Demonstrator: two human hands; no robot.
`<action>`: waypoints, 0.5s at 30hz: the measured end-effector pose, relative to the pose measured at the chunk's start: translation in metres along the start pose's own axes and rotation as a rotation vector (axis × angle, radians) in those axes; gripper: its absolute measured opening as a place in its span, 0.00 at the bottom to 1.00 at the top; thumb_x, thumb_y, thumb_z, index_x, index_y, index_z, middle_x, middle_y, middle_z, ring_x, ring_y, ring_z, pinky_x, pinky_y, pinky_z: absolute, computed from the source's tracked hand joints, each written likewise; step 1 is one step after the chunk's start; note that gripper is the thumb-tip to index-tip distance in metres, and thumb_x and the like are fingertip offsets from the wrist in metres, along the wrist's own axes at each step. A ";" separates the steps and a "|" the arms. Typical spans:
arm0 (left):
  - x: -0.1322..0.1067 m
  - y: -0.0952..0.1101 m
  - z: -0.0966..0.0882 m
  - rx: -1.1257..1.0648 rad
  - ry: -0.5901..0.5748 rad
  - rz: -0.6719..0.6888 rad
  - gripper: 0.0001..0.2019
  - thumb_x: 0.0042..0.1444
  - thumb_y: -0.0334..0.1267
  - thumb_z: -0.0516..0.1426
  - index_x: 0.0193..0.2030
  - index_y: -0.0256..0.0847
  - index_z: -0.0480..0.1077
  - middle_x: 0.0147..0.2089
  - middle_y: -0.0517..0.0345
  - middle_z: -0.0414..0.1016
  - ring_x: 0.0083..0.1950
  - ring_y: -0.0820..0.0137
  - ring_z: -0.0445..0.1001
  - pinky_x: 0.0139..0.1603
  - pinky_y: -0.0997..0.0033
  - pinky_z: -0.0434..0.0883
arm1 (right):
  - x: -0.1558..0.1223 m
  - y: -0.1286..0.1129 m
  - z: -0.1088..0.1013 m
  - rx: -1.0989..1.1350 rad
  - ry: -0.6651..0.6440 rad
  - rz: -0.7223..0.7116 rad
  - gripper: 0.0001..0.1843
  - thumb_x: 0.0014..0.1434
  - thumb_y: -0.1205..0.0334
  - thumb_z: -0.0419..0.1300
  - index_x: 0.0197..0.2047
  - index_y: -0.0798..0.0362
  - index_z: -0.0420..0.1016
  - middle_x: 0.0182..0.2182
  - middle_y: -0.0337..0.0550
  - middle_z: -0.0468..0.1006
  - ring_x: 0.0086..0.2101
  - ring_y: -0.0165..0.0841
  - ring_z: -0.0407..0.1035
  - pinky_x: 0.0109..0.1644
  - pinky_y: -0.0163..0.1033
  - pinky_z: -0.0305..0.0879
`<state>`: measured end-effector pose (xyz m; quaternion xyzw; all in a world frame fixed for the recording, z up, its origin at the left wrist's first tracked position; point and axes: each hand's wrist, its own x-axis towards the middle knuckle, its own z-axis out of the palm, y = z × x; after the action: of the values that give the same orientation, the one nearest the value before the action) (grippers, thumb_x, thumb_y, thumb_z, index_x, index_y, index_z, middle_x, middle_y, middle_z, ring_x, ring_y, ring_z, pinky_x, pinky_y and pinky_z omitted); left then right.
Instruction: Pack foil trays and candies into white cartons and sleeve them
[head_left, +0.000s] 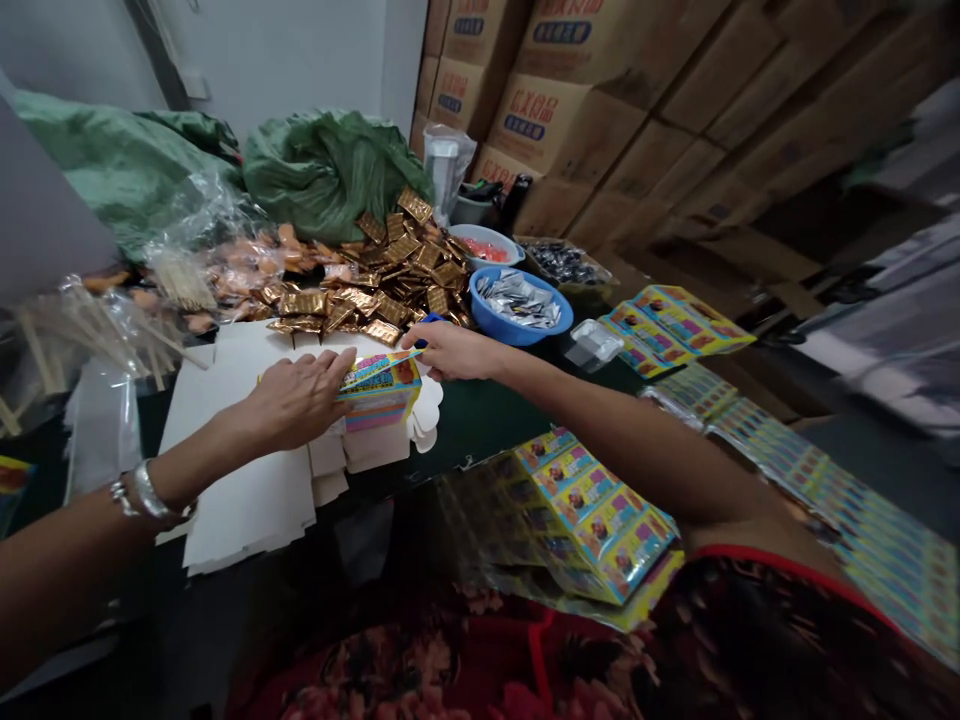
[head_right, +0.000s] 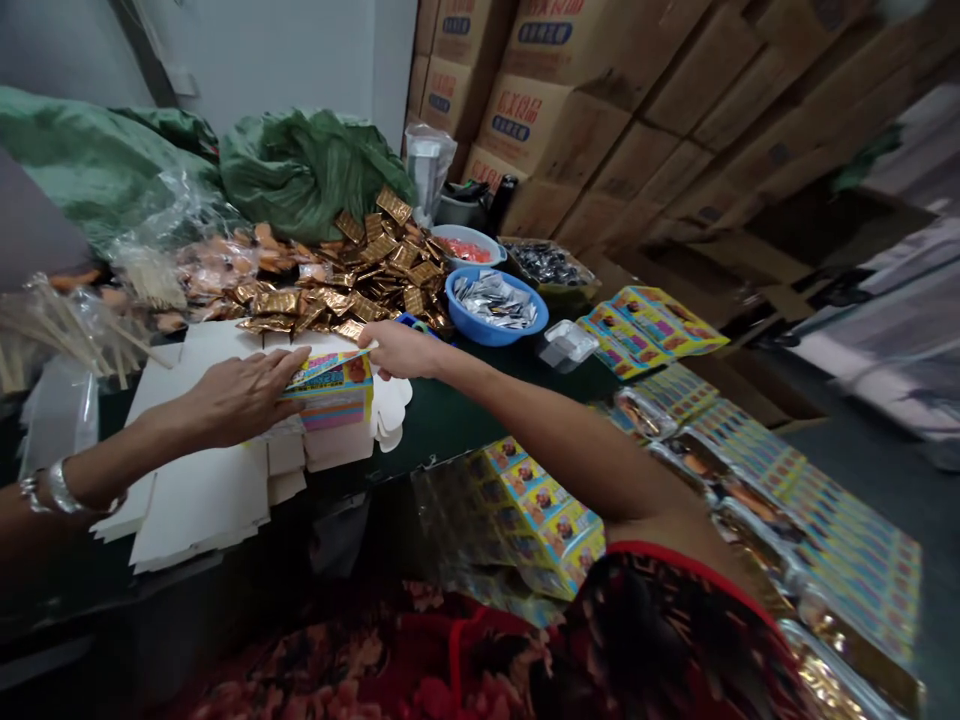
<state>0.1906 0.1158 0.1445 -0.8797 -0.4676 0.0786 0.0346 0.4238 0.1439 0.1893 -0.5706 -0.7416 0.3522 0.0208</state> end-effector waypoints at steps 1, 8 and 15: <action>0.000 0.001 0.000 -0.006 0.003 -0.002 0.30 0.67 0.48 0.48 0.71 0.36 0.49 0.63 0.39 0.68 0.56 0.52 0.74 0.49 0.56 0.71 | 0.001 0.000 -0.002 -0.036 -0.022 -0.009 0.19 0.60 0.77 0.50 0.52 0.57 0.70 0.19 0.34 0.68 0.18 0.25 0.59 0.22 0.31 0.53; 0.004 0.000 -0.001 -0.078 -0.002 -0.004 0.31 0.66 0.46 0.48 0.72 0.37 0.50 0.61 0.39 0.70 0.54 0.51 0.74 0.44 0.58 0.71 | 0.010 0.011 0.004 -0.277 0.217 -0.152 0.19 0.55 0.74 0.56 0.51 0.57 0.72 0.31 0.43 0.77 0.30 0.31 0.69 0.29 0.32 0.57; 0.000 0.006 -0.002 -0.078 0.007 0.010 0.31 0.66 0.44 0.48 0.75 0.51 0.45 0.59 0.45 0.71 0.48 0.51 0.76 0.38 0.59 0.70 | -0.022 0.039 0.041 0.279 0.233 -0.286 0.19 0.62 0.64 0.55 0.55 0.56 0.70 0.26 0.35 0.72 0.23 0.27 0.67 0.29 0.32 0.63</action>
<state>0.1960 0.1127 0.1457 -0.8830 -0.4658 0.0572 0.0015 0.4462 0.1086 0.1455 -0.4879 -0.7516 0.3768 0.2347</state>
